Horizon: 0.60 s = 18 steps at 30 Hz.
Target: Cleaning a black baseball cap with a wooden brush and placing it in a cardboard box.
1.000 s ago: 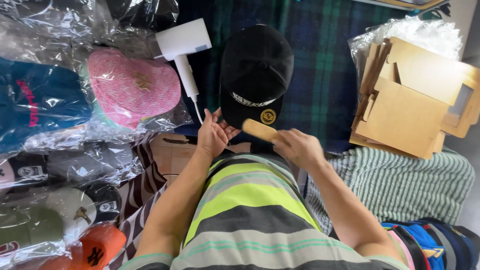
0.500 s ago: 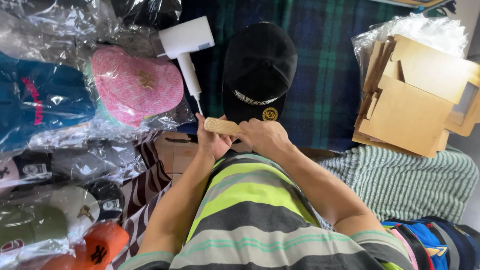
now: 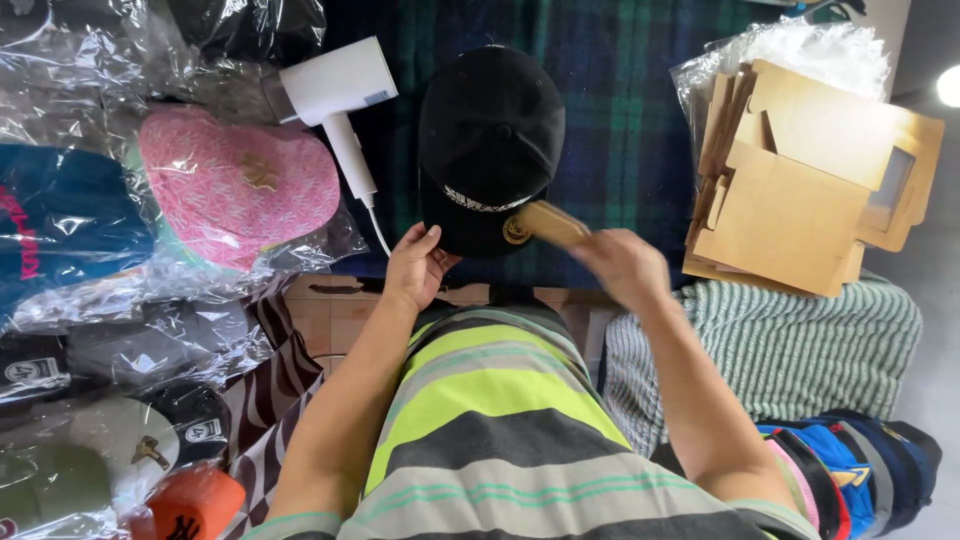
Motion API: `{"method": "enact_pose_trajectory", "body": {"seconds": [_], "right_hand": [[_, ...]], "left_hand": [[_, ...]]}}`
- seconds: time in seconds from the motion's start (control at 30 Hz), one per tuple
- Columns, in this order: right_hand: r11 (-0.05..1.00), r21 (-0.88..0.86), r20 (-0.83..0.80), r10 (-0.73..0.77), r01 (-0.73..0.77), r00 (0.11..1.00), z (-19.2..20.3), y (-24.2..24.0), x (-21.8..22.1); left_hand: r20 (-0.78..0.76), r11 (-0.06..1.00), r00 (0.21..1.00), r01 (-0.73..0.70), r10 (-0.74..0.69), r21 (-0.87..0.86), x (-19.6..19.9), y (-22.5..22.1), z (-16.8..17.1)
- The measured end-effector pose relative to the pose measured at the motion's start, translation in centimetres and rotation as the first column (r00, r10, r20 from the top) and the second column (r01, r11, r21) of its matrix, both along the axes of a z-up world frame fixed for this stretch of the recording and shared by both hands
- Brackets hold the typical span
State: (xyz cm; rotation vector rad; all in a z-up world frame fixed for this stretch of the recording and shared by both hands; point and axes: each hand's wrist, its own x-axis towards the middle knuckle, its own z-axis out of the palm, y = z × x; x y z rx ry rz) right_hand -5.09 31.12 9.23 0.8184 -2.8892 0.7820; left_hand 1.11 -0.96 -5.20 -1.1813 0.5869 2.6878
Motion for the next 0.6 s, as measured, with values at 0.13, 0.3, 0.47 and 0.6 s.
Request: {"method": "enact_pose_trajectory", "body": {"seconds": [0.13,0.3,0.47,0.6], "right_hand": [[0.95,0.243,-0.177,-0.157,0.198,0.972,-0.7,3.1,-0.6],[0.972,0.026,-0.277,0.231,-0.233,0.933,3.4,-7.7,-1.8],[0.969,0.227,-0.267,0.158,-0.097,0.951,-1.8,3.2,-6.0],[0.987,0.153,-0.229,0.091,-0.057,0.969,-2.3,1.9,-4.0]], "left_hand": [[-0.01,0.99,0.998,0.058,-0.06,-0.127,-0.6,-0.3,0.3],[-0.029,0.982,0.996,0.084,-0.09,-0.17,-0.5,-0.2,-2.6],[-0.035,0.971,0.996,0.069,-0.079,-0.228,-0.4,0.4,0.8],[-0.032,0.974,0.997,0.066,-0.074,-0.216,-0.3,0.2,-1.1]]}}
